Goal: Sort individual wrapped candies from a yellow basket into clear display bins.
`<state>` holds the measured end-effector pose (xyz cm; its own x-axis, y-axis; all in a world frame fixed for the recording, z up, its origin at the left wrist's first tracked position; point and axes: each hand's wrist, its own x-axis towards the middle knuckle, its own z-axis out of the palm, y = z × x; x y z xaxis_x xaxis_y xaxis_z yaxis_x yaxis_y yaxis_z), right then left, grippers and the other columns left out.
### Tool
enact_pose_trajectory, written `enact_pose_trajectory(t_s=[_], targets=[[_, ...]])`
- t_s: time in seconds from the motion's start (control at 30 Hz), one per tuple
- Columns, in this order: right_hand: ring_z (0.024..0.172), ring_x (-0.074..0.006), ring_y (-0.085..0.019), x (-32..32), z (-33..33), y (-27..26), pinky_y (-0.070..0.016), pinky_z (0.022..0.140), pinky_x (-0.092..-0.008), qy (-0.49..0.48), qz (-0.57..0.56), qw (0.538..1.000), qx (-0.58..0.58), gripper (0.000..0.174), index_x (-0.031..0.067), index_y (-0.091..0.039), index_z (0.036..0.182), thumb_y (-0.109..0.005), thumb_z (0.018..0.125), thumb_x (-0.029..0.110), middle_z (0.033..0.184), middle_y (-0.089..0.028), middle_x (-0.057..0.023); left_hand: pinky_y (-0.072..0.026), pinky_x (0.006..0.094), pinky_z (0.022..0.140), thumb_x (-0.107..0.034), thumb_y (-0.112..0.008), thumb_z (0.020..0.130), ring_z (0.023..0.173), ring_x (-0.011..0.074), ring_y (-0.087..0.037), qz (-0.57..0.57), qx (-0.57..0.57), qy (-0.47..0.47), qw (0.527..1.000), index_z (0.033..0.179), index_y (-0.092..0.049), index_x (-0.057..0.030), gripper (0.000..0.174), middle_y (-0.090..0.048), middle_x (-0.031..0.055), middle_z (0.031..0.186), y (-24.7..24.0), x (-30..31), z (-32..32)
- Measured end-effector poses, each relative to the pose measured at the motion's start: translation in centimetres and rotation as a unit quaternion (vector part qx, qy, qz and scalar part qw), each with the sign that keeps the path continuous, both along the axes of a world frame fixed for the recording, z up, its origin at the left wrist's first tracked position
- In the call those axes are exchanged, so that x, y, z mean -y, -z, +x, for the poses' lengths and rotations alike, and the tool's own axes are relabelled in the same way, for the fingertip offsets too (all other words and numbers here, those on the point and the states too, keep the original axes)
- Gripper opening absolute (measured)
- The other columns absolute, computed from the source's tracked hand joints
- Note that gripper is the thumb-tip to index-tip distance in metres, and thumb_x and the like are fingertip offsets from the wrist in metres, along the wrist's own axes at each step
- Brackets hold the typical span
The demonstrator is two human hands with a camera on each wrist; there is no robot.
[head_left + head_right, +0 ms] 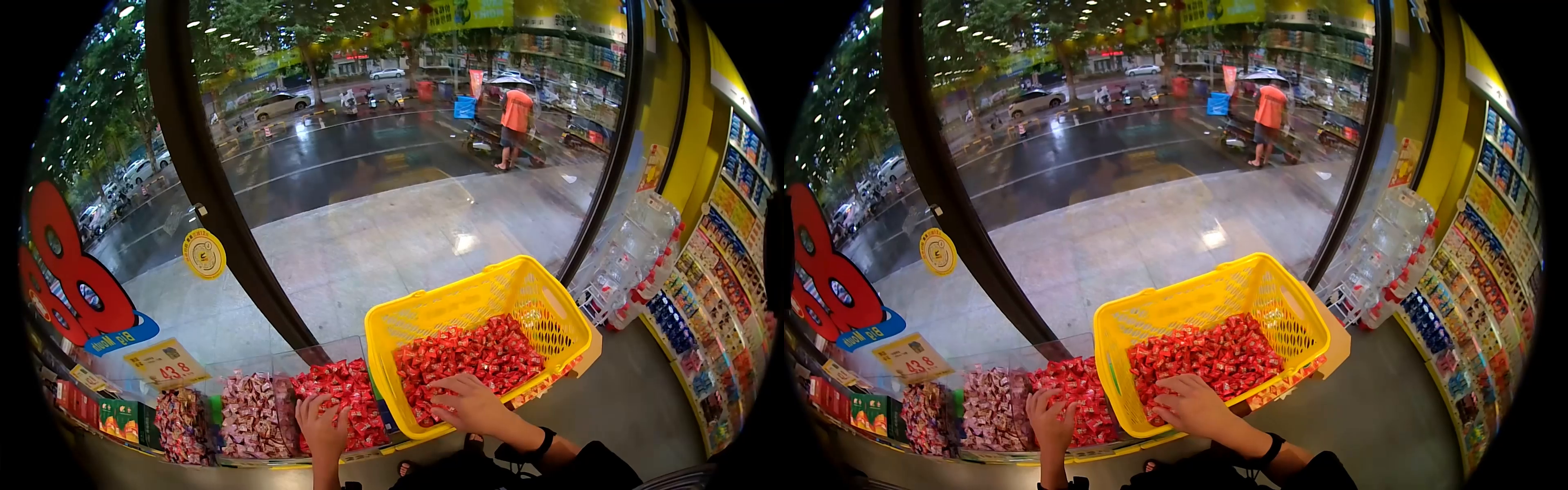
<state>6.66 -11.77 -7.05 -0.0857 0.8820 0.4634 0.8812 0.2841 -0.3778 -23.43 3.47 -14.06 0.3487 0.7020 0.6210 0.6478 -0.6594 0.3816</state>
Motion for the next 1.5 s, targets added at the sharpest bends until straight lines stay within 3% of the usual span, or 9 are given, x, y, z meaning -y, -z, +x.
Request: enact_pose_trajectory(t_s=[0.23, 0.5, 0.73, 0.9, 1.03, 1.23, 1.33, 1.4, 1.5], targets=[[0.111, -0.0287, -0.066, -0.3, -0.3, -0.3, -0.0535, 0.096, -0.0433, 0.006, 0.028, 1.0, -0.009, 0.016, 0.0104, -0.078, 0.097, -0.082, 0.088, 0.023, 0.121, -0.07, -0.006, -0.0389, 0.055, 0.114, -0.025, -0.089, 0.078, 0.129, 0.0353, -0.056, -0.089, -0.094, -0.029, 0.991, 0.092, -0.079, -0.0111, 0.022, -0.067, 0.0086, 0.127, 4.8, 0.0, -1.9], [0.114, -0.029, -0.066, 0.4, 0.2, -1.3, -0.0512, 0.103, -0.0445, -0.012, 0.056, 0.998, -0.014, 0.019, 0.0103, -0.077, 0.103, -0.081, 0.089, 0.023, 0.121, -0.07, -0.008, -0.0432, 0.0548, 0.112, -0.018, -0.086, 0.081, 0.13, 0.0373, -0.057, -0.064, 0.003, 0.111, 0.992, 0.104, -0.08, -0.0121, 0.024, -0.066, 0.0101, 0.131, -9.1, 1.2, 4.7], [0.116, -0.0294, -0.066, 4.4, 7.0, -3.2, -0.0505, 0.106, -0.0468, 0.03, 0.082, 0.996, -0.008, 0.022, 0.0103, -0.076, 0.106, -0.082, 0.089, 0.023, 0.122, -0.07, -0.0094, -0.0436, 0.0551, 0.114, -0.02, -0.086, 0.083, 0.131, 0.0366, -0.058, -0.006, -0.085, 0.287, 0.954, 0.108, -0.08, -0.0165, 0.026, -0.067, 0.0085, 0.132, -20.2, 3.1, 13.8], [0.114, -0.0292, -0.066, 7.7, 14.0, -3.8, -0.0507, 0.105, -0.0463, 0.086, 0.081, 0.993, 0.017, 0.022, 0.0103, -0.076, 0.104, -0.082, 0.087, 0.022, 0.121, -0.071, -0.0091, -0.0467, 0.0474, 0.112, -0.02, -0.084, 0.086, 0.131, 0.0344, -0.059, 0.035, -0.125, 0.373, 0.919, 0.109, -0.081, -0.0169, 0.024, -0.067, 0.01, 0.133, -24.0, 2.8, 23.7], [0.112, -0.0281, -0.066, 9.3, 18.1, -3.9, -0.0505, 0.105, -0.0447, 0.13, 0.089, 0.987, 0.027, 0.019, 0.0105, -0.076, 0.101, -0.08, 0.089, 0.024, 0.119, -0.072, -0.009, -0.0473, 0.0465, 0.111, -0.031, -0.08, 0.091, 0.129, 0.0341, -0.06, -0.067, -0.171, 0.437, 0.881, 0.116, -0.078, -0.0169, 0.029, -0.066, 0.0104, 0.135, -19.7, 1.0, 32.9], [0.11, -0.0268, -0.067, 9.9, 22.2, -2.6, -0.0498, 0.105, -0.0438, 0.12, 0.081, 0.989, 0.021, 0.018, 0.011, -0.075, 0.1, -0.079, 0.09, 0.025, 0.117, -0.071, -0.0068, -0.0542, 0.0437, 0.101, -0.026, -0.079, 0.091, 0.115, 0.0355, -0.067, -0.169, -0.213, 0.502, 0.821, 0.116, -0.076, -0.0093, 0.03, -0.071, 0.0155, 0.12, -3.5, 0.3, 41.0], [0.107, -0.0266, -0.067, 9.9, 23.5, -1.8, -0.0502, 0.104, -0.0428, 0.106, 0.096, 0.99, 0.006, 0.018, 0.0098, -0.074, 0.099, -0.078, 0.09, 0.024, 0.111, -0.07, -0.006, -0.0405, 0.0559, 0.118, -0.036, -0.077, 0.091, 0.142, 0.0398, -0.048, -0.116, -0.429, 0.386, 0.808, 0.131, -0.07, -0.0119, 0.047, -0.054, 0.0153, 0.149, 0.7, 2.7, 41.5], [0.106, -0.0262, -0.067, 9.7, 23.7, -1.0, -0.0506, 0.103, -0.0424, 0.09, 0.093, 0.992, -0.006, 0.017, 0.0091, -0.074, 0.099, -0.078, 0.09, 0.024, 0.107, -0.07, -0.0056, -0.0273, 0.0623, 0.125, -0.05, -0.072, 0.095, 0.153, 0.0404, -0.034, -0.141, -0.481, 0.382, 0.777, 0.155, -0.056, -0.0272, 0.066, -0.046, 0.0153, 0.16, 5.6, 2.6, 41.0], [0.107, -0.0235, -0.068, 9.7, 24.0, -1.1, -0.051, 0.102, -0.0412, 0.08, 0.079, 0.994, 0.013, 0.017, 0.0103, -0.077, 0.098, -0.079, 0.089, 0.024, 0.111, -0.073, -0.0036, -0.0271, 0.0601, 0.125, -0.044, -0.074, 0.094, 0.152, 0.0392, -0.035, -0.111, -0.453, 0.39, 0.794, 0.151, -0.059, -0.0267, 0.062, -0.049, 0.013, 0.157, 8.2, 2.3, 41.0]])
